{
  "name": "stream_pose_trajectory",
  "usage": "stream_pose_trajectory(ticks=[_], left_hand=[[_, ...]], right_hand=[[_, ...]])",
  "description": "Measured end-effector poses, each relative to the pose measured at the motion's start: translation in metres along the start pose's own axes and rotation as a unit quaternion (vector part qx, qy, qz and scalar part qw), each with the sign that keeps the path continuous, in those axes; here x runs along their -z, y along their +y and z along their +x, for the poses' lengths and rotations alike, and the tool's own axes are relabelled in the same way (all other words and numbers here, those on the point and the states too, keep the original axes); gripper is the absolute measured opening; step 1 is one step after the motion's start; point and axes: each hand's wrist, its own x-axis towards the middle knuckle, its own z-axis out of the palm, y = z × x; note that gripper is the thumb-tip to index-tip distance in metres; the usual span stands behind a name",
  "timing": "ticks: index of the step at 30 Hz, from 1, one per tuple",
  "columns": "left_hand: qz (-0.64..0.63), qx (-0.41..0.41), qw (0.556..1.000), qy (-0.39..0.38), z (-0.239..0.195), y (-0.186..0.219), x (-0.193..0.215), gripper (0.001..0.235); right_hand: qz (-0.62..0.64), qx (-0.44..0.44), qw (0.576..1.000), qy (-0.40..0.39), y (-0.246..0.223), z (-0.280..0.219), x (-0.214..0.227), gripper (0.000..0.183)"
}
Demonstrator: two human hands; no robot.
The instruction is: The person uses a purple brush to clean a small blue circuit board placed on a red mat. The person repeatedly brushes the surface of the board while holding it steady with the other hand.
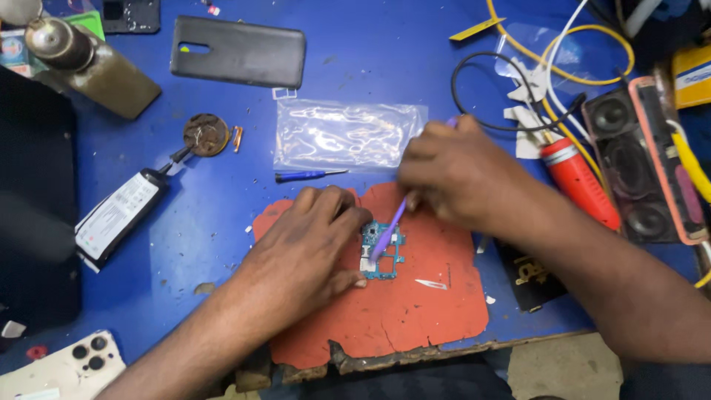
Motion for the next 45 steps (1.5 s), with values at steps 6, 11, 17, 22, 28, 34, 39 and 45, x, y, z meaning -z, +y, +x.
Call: stream_pose_trajectory(ticks=[6,11,17,22,28,34,39,45], left_hand=[[-0.001,-0.002,1.0,0.003,0.001,0.0,-0.001,0.072],[0.008,-0.012,1.0,0.012,0.0,0.0,0.001,0.072],[0.007,-0.01,1.0,0.012,0.001,0.002,0.001,0.073],[0.007,-0.008,1.0,0.007,-0.002,0.002,0.001,0.07],[0.002,-0.003,1.0,0.005,0.001,0.003,0.003,0.073],[0.01,-0.001,1.0,0.004,0.0,0.001,0.001,0.073],[0.016,-0.01,1.0,0.0,-0.001,0.0,0.0,0.072],[0.002,-0.004,1.0,-0.007,0.001,0.002,0.004,0.074]], right_hand=[[0.001,-0.061,0.998,-0.019,0.006,-0.004,-0.001,0.013],[0.021,0.015,0.998,-0.049,0.003,-0.002,0.003,0.018],[-0.002,0.016,0.996,-0.091,-0.006,0.005,0.013,0.015],[-0.006,0.018,0.998,-0.066,-0.011,0.007,0.017,0.017],[0.003,0.043,0.996,-0.075,-0.017,0.006,0.018,0.013],[-0.014,0.058,0.997,-0.056,-0.016,0.007,0.016,0.019],[0.004,-0.003,1.0,-0.023,-0.015,0.001,0.006,0.013],[0.025,0.028,0.999,-0.018,-0.002,-0.009,-0.002,0.019]])
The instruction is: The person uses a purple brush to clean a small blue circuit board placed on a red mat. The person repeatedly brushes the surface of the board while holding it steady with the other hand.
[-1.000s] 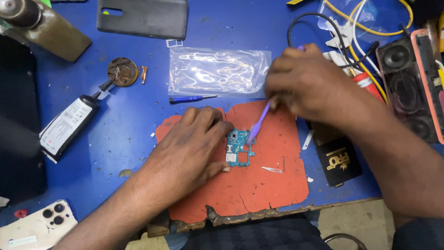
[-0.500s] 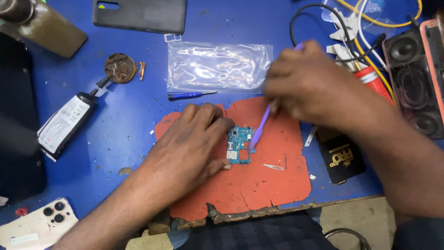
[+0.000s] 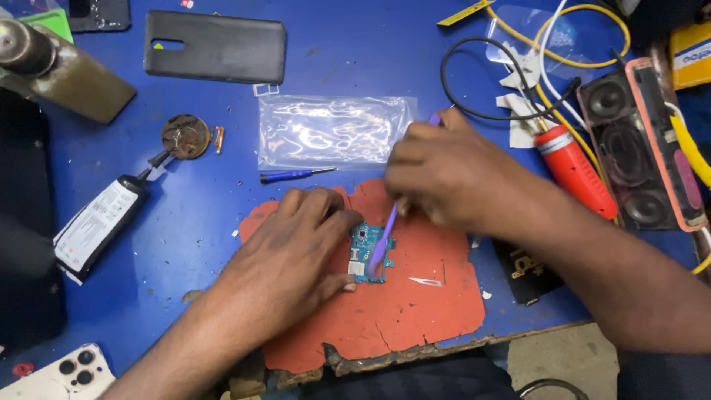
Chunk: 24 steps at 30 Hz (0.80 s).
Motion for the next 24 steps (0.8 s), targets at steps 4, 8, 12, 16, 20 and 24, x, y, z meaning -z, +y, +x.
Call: stream_pose_trajectory(ticks=[4,8,12,16,20,24], left_hand=[[0.002,0.004,1.0,-0.004,0.001,0.001,0.0,0.073],[0.004,0.01,1.0,-0.012,0.0,0.001,0.0,0.071],[0.006,0.002,1.0,-0.002,0.0,0.001,-0.001,0.072],[0.013,0.004,1.0,-0.006,0.0,0.002,-0.001,0.072],[0.007,0.004,1.0,-0.005,0.001,0.001,-0.001,0.073],[0.002,0.001,1.0,-0.009,0.001,0.001,0.0,0.072]], right_hand=[[0.003,-0.029,0.999,0.016,0.002,0.0,-0.002,0.018],[0.025,-0.008,1.0,0.013,-0.002,0.005,-0.004,0.019],[-0.003,-0.052,0.998,0.035,-0.006,0.009,-0.005,0.016],[-0.005,-0.018,0.999,0.039,-0.007,0.012,-0.004,0.017],[-0.015,-0.046,0.998,0.049,-0.006,0.01,-0.005,0.016],[-0.026,-0.019,0.998,0.061,-0.005,0.013,-0.005,0.021]])
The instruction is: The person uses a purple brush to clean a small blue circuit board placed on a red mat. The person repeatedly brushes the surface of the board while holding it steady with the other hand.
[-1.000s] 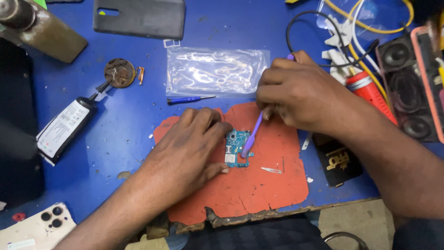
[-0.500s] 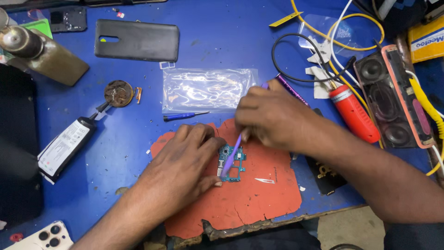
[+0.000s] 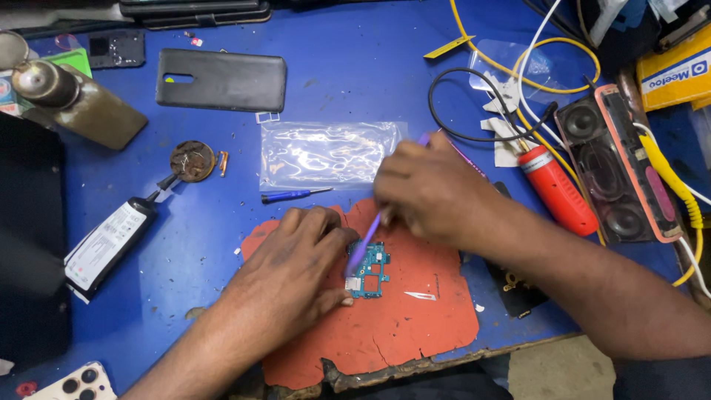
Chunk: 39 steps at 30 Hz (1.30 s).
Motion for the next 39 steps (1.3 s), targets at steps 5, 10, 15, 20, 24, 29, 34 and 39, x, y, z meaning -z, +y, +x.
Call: stream_pose_trajectory(ticks=[5,10,15,20,24,29,34,39], left_hand=[[0.002,0.002,1.0,0.0,-0.0002,-0.0006,-0.0002,0.073],[0.004,0.002,1.0,0.0,0.0005,-0.0005,0.0006,0.073],[0.003,-0.003,1.0,0.007,-0.0009,-0.0012,-0.0008,0.074],[0.005,0.006,1.0,-0.003,0.0,0.0004,0.0008,0.071],[0.013,-0.001,1.0,0.005,0.0001,-0.0009,0.0,0.073],[0.006,0.0,1.0,0.002,0.0005,0.0001,0.0007,0.072],[0.006,0.006,1.0,-0.005,-0.0002,-0.0004,0.0004,0.07],[0.014,-0.008,1.0,0.015,-0.0004,-0.0001,0.0,0.072]], right_hand=[[-0.006,-0.042,0.999,-0.019,-0.0021,-0.0019,-0.0032,0.017],[0.004,-0.002,0.999,-0.053,-0.0004,0.0,-0.0025,0.019],[-0.03,-0.074,0.995,-0.051,-0.0035,0.0025,-0.0023,0.017],[0.002,-0.025,0.998,-0.054,-0.007,0.0042,0.0027,0.016],[-0.032,-0.056,0.997,-0.05,-0.0084,0.0042,0.0045,0.014],[-0.003,-0.073,0.996,-0.056,-0.007,-0.0003,-0.0003,0.012],[-0.019,-0.051,0.997,-0.046,-0.0064,-0.0011,-0.0013,0.011],[-0.009,-0.103,0.994,-0.038,-0.0092,-0.0037,-0.0027,0.009]])
